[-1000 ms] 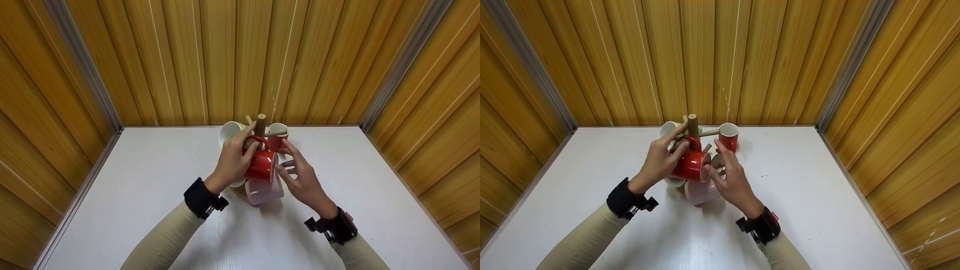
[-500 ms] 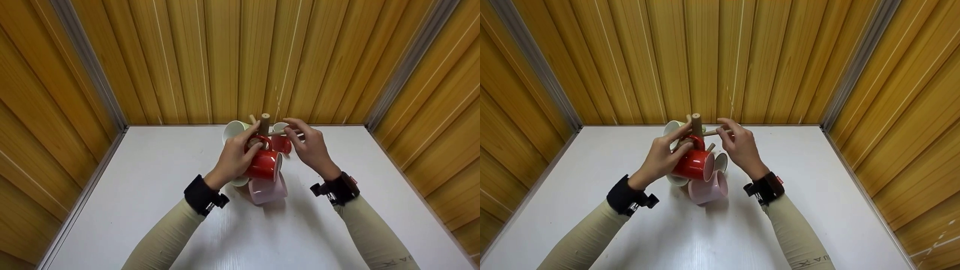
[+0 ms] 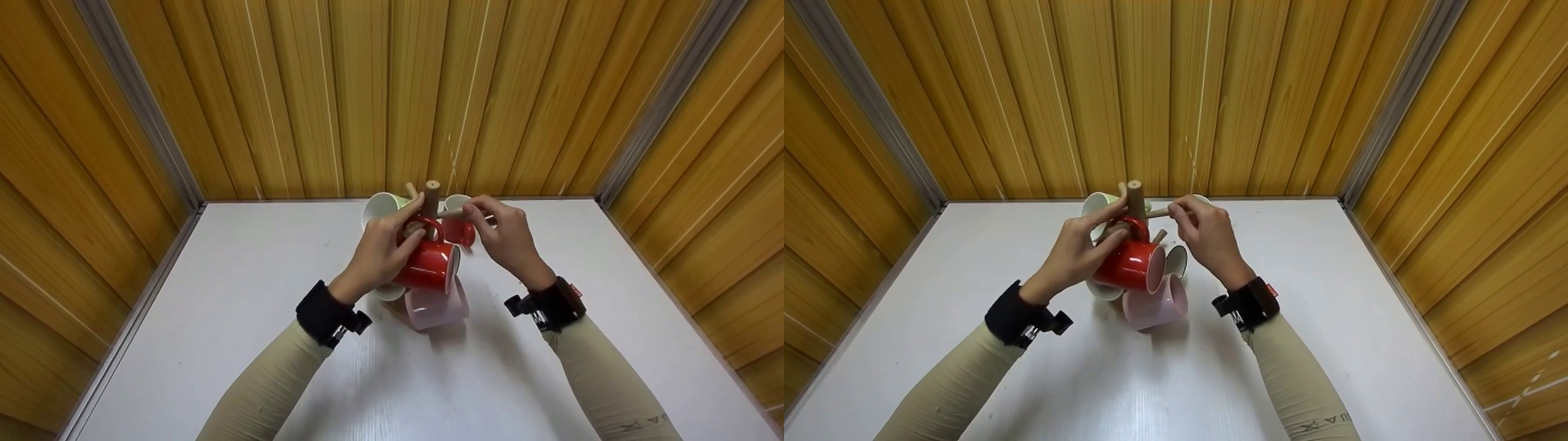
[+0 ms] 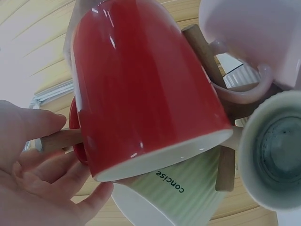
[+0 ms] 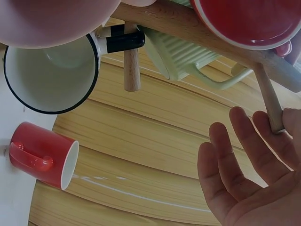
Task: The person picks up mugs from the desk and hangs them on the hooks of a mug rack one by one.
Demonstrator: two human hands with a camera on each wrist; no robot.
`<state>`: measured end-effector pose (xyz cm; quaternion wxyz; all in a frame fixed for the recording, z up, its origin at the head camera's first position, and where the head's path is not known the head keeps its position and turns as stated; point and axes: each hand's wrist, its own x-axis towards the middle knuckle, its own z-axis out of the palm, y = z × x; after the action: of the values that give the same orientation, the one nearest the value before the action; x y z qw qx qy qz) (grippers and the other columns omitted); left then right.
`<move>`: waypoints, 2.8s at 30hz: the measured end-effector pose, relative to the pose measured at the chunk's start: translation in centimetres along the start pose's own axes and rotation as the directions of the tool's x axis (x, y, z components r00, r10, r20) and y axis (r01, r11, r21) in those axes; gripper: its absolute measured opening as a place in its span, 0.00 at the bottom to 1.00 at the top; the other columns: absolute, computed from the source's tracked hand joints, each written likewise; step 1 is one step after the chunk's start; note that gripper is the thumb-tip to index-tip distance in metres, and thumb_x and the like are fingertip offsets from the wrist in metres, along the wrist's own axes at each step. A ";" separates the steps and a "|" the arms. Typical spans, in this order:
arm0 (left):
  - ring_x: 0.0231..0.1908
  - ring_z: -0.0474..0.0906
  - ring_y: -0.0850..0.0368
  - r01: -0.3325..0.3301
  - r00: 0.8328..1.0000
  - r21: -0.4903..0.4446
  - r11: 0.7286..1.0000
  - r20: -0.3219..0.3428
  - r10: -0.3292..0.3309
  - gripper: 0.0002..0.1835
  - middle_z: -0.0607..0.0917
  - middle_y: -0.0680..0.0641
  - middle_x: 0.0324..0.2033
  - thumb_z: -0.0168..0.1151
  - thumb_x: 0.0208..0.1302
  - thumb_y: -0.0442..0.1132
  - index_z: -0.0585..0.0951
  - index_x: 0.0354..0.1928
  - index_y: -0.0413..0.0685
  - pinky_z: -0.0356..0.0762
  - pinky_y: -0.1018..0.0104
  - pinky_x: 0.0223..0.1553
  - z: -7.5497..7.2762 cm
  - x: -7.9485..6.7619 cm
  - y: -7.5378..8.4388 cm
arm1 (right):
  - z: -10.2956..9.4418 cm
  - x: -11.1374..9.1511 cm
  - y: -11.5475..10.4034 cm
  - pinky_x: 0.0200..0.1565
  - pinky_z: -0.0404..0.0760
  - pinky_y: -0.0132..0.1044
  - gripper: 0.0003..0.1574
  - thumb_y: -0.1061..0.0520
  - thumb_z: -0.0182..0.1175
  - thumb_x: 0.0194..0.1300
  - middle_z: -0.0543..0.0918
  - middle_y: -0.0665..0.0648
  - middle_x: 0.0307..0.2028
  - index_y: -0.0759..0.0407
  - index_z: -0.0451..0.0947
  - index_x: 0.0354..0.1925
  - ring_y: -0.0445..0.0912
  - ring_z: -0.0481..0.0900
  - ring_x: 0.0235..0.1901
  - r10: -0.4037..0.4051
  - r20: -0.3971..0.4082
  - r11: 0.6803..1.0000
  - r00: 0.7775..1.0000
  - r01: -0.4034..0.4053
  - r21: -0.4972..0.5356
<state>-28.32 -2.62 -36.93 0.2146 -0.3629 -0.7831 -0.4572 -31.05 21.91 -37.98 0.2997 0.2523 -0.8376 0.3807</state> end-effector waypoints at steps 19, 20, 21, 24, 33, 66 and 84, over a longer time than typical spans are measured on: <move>0.59 0.82 0.48 -0.033 0.999 -0.049 0.998 0.000 0.033 0.24 0.84 0.43 0.60 0.65 0.70 0.31 0.78 0.67 0.43 0.75 0.54 0.64 -1.4 0.6 -2.5 | 0.5 -1.4 -1.8 0.32 0.84 0.38 0.08 0.59 0.63 0.73 0.88 0.52 0.31 0.61 0.87 0.39 0.45 0.87 0.31 -0.082 -0.105 0.994 0.991 0.074 -0.080; 0.59 0.81 0.48 -0.033 0.999 -0.044 0.998 -0.012 0.033 0.23 0.84 0.45 0.60 0.65 0.70 0.32 0.79 0.67 0.44 0.75 0.54 0.64 -1.4 0.6 -2.7 | 0.5 -1.5 -1.9 0.32 0.84 0.38 0.07 0.59 0.64 0.72 0.88 0.52 0.31 0.61 0.87 0.39 0.45 0.86 0.31 -0.097 -0.113 0.992 0.989 0.087 -0.096; 0.60 0.81 0.48 -0.033 0.999 -0.039 0.999 -0.026 0.032 0.23 0.84 0.45 0.60 0.66 0.70 0.32 0.80 0.65 0.44 0.75 0.54 0.64 -1.4 0.7 -2.8 | 0.6 -1.6 -2.1 0.32 0.84 0.39 0.07 0.59 0.64 0.72 0.88 0.53 0.31 0.61 0.87 0.39 0.45 0.86 0.32 -0.110 -0.117 0.989 0.987 0.097 -0.111; 0.60 0.80 0.48 -0.026 0.997 -0.025 0.999 -0.079 0.024 0.20 0.85 0.44 0.58 0.68 0.68 0.33 0.83 0.61 0.43 0.75 0.54 0.64 -1.4 0.6 -3.3 | 0.7 -1.9 -2.6 0.33 0.84 0.40 0.07 0.59 0.64 0.71 0.88 0.54 0.32 0.61 0.87 0.38 0.46 0.85 0.33 -0.146 -0.127 0.979 0.981 0.124 -0.164; 0.50 0.86 0.48 0.070 0.955 -0.011 0.998 -0.288 -0.070 0.16 0.90 0.43 0.47 0.78 0.58 0.36 0.87 0.48 0.40 0.80 0.51 0.57 -1.2 0.9 -3.8 | 1.5 -3.0 -4.7 0.32 0.79 0.42 0.09 0.57 0.64 0.72 0.85 0.55 0.28 0.61 0.88 0.38 0.49 0.81 0.33 -0.214 -0.149 0.944 0.965 0.165 -0.285; 0.43 0.86 0.43 0.214 0.890 0.033 0.976 -0.418 -0.181 0.18 0.91 0.45 0.43 0.71 0.67 0.38 0.86 0.57 0.42 0.83 0.45 0.47 -1.3 -0.8 -4.5 | 4.9 -3.9 -8.6 0.26 0.81 0.41 0.10 0.56 0.68 0.70 0.86 0.56 0.31 0.64 0.85 0.42 0.49 0.80 0.27 -0.363 -0.092 0.862 0.927 0.297 -0.412; 0.67 0.73 0.49 0.105 0.916 0.119 0.987 -0.399 -0.049 0.25 0.79 0.41 0.65 0.64 0.73 0.42 0.77 0.68 0.43 0.71 0.50 0.68 -1.9 -6.5 -2.8 | 1.0 1.4 1.6 0.36 0.83 0.49 0.13 0.57 0.61 0.73 0.85 0.60 0.43 0.59 0.86 0.50 0.52 0.84 0.36 -0.240 -0.230 0.934 0.943 0.160 -0.320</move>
<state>-26.27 -7.57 -41.92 0.3743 -0.2164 -0.7672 -0.4738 -33.40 21.83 -38.30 0.4809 0.2358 -0.8071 0.2484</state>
